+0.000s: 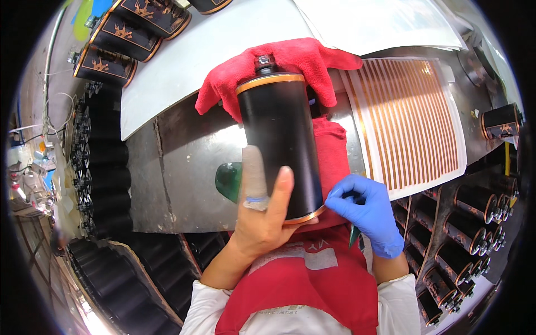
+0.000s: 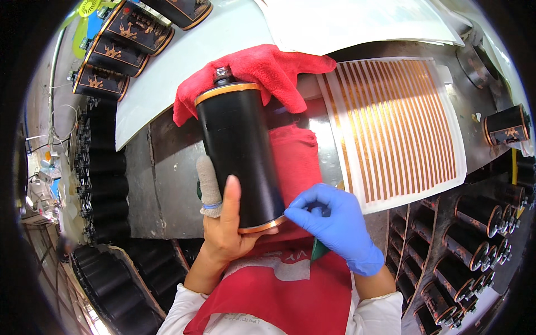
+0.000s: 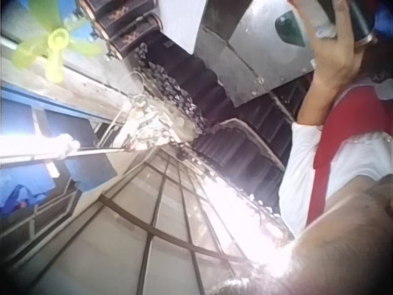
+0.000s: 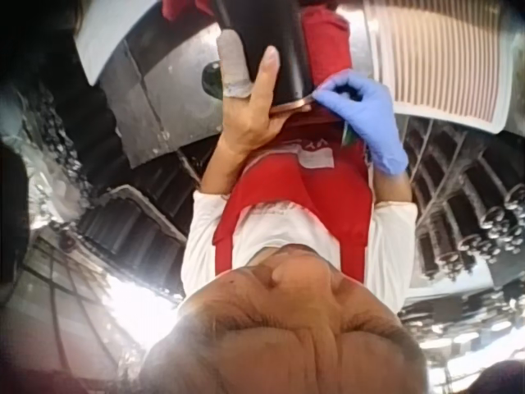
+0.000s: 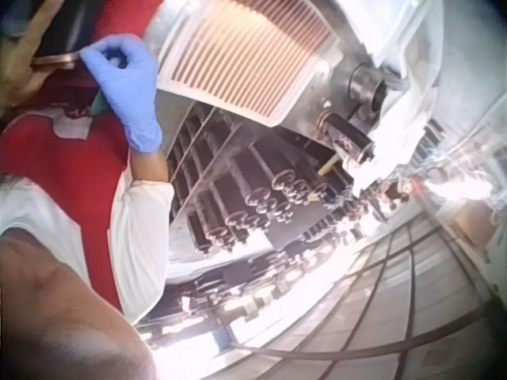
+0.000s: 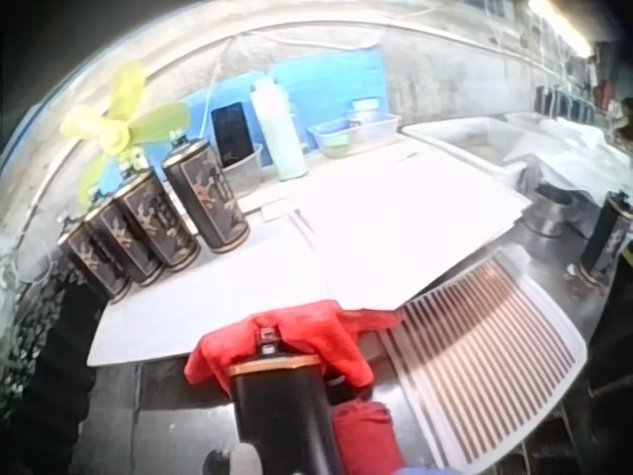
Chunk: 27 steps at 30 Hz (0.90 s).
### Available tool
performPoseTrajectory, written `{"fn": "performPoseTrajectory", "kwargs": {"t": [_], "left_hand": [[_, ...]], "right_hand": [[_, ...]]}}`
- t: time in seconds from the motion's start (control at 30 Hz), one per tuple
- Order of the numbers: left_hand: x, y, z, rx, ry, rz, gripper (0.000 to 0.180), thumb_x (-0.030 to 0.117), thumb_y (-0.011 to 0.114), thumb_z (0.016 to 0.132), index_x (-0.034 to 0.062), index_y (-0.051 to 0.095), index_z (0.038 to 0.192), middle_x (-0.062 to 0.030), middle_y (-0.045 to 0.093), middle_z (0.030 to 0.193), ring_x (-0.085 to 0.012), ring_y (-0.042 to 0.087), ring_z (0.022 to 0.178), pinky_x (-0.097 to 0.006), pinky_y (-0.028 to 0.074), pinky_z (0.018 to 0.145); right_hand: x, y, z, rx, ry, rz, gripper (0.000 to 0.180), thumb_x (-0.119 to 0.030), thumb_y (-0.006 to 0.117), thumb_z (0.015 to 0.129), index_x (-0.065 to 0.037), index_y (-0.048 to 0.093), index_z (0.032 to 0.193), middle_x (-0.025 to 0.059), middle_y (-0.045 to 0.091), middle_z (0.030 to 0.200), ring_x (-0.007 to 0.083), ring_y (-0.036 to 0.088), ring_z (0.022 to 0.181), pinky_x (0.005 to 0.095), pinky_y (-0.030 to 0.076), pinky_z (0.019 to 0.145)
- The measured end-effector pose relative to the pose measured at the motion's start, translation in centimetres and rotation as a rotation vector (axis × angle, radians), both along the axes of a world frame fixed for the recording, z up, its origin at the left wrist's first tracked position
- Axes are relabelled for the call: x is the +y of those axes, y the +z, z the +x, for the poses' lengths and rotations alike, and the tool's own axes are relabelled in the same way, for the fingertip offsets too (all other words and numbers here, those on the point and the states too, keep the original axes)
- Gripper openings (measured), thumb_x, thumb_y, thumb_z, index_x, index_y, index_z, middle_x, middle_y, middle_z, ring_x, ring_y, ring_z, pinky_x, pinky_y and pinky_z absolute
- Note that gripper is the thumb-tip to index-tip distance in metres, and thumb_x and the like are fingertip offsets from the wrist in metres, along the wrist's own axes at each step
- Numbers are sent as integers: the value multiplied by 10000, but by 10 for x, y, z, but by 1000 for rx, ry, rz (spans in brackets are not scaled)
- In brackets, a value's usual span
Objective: The person applies decorative labels and copper-colored bands to cylindrical black cans. They smooth each label with a green plastic squeegee, then place and press a thin copper band around the top and bottom edges of the can. Completed cans are set aside on the table.
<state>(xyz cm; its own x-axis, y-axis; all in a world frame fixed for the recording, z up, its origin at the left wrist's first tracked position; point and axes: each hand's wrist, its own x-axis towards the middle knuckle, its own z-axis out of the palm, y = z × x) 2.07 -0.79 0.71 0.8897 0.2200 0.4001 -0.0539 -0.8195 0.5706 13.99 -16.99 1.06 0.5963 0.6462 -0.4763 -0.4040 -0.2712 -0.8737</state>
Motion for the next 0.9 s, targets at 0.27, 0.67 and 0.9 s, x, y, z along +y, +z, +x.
{"fn": "performPoseTrajectory", "kwargs": {"t": [0.27,0.67,0.9], "left_hand": [[10,-8,-18,-49,-143,-669,1005,213,718,783,-57,4,1436,-258,330,1409,-361,438,1247,-399,331,1032],[-10,16,-2,-46,-134,-1103,886,-107,534,804,46,-41,1461,-177,215,1466,-262,399,1270,-372,425,987],[-5,12,-2,-43,-106,-1136,886,-118,539,786,47,-3,1467,-165,175,1489,-253,306,1335,-366,329,1055]], "right_hand": [[-2,-1,-10,-31,-43,19,87,-65,694,792,-21,654,856,-33,577,724,-18,429,568,150,353,510],[4,6,-17,-42,-33,33,105,-76,673,815,-24,621,890,-43,560,738,-14,409,580,150,347,521],[3,5,-15,-47,-10,48,108,-80,677,813,-27,621,889,-50,555,730,-11,399,568,156,347,515]]}}
